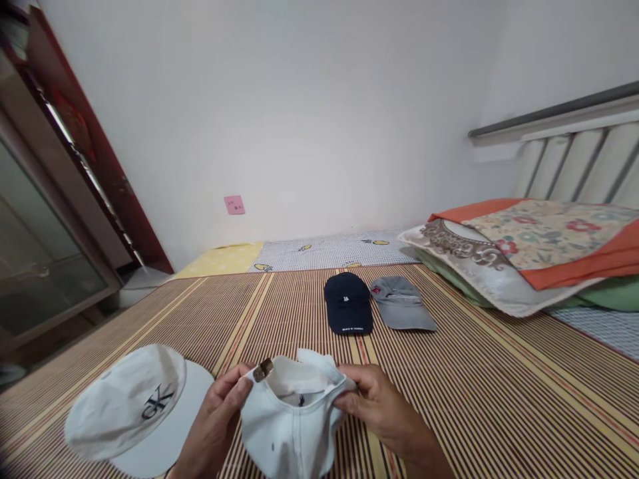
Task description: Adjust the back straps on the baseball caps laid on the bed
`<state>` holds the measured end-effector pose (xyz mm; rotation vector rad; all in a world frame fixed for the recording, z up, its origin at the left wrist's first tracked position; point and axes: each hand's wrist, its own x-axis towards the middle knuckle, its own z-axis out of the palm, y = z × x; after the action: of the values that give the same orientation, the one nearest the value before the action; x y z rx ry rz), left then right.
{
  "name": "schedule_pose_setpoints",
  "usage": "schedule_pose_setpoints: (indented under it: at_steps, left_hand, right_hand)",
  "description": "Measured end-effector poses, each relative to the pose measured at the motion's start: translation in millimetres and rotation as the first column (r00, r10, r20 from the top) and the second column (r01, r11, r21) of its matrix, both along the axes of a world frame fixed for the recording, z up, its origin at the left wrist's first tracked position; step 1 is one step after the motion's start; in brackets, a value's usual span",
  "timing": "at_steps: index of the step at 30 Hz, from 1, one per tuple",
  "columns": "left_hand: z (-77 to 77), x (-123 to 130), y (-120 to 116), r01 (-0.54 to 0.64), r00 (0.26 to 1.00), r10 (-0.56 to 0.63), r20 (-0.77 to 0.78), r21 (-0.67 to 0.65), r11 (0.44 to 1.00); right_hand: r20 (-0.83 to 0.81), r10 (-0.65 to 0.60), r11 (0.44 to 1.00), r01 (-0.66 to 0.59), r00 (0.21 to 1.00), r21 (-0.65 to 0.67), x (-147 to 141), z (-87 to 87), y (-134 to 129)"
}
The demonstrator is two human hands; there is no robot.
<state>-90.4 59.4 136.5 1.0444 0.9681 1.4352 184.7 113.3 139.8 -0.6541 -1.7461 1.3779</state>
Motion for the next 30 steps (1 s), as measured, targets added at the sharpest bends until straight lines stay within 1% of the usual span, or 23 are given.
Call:
schedule_pose_setpoints:
  at_steps: [2,4,6,8,11,14,16,19,22,25,27,30]
  left_hand:
    - [0.1,-7,0,0.068,0.994,-0.064,-0.087,0.042,0.997]
    - [-0.2,-13,0,0.183,0.973,-0.176,-0.147,0.036,0.982]
    - [-1.1,-16,1,0.298,0.939,-0.296,-0.176,-0.016,0.954]
    - [-3.2,-16,2,0.377,0.898,-0.386,-0.210,-0.081,0.923]
    - [-8.5,-12,6,0.401,0.854,-0.418,-0.309,-0.121,0.908]
    - [-13.1,-8,9,0.417,0.846,-0.429,-0.317,-0.108,0.903]
    - [-14.1,-7,10,0.394,0.867,-0.400,-0.296,-0.080,0.915]
    - [-14.8,-7,9,0.254,0.933,-0.256,-0.252,-0.041,0.966]
    - [-17.6,-7,9,0.117,0.985,-0.123,-0.123,-0.055,0.992]
    - [-21.5,-3,11,-0.013,1.000,0.014,0.007,-0.103,0.995]
    - [-22.2,1,13,-0.080,0.994,0.088,0.066,-0.124,0.989]
    - [-17.5,6,14,-0.094,0.984,0.117,0.134,-0.164,0.982]
  right_hand:
    - [-0.060,-0.006,0.999,0.003,0.998,-0.045,1,2.0,-2]
    - [-0.103,-0.030,0.997,0.022,0.994,-0.070,1,3.0,-3]
    - [-0.135,-0.066,0.994,0.054,0.989,-0.090,1,3.0,-4]
    - [-0.162,-0.122,0.987,0.103,0.979,-0.119,0,2.2,-3]
    - [-0.197,-0.253,0.961,0.223,0.947,-0.162,-2,1.2,-1]
    - [-0.231,-0.374,0.919,0.326,0.898,-0.221,-4,3.8,-2]
    - [-0.248,-0.421,0.895,0.355,0.873,-0.270,-6,8.4,-5]
    - [-0.275,-0.460,0.873,0.374,0.844,-0.312,-8,18.2,-12]
    - [-0.287,-0.530,0.837,0.436,0.798,-0.331,-10,27.0,-17]
    - [-0.272,-0.583,0.806,0.504,0.765,-0.310,-11,30.6,-19]
    - [-0.265,-0.580,0.811,0.517,0.770,-0.273,-11,30.2,-19]
    - [-0.272,-0.532,0.846,0.491,0.802,-0.209,-9,27.4,-17]
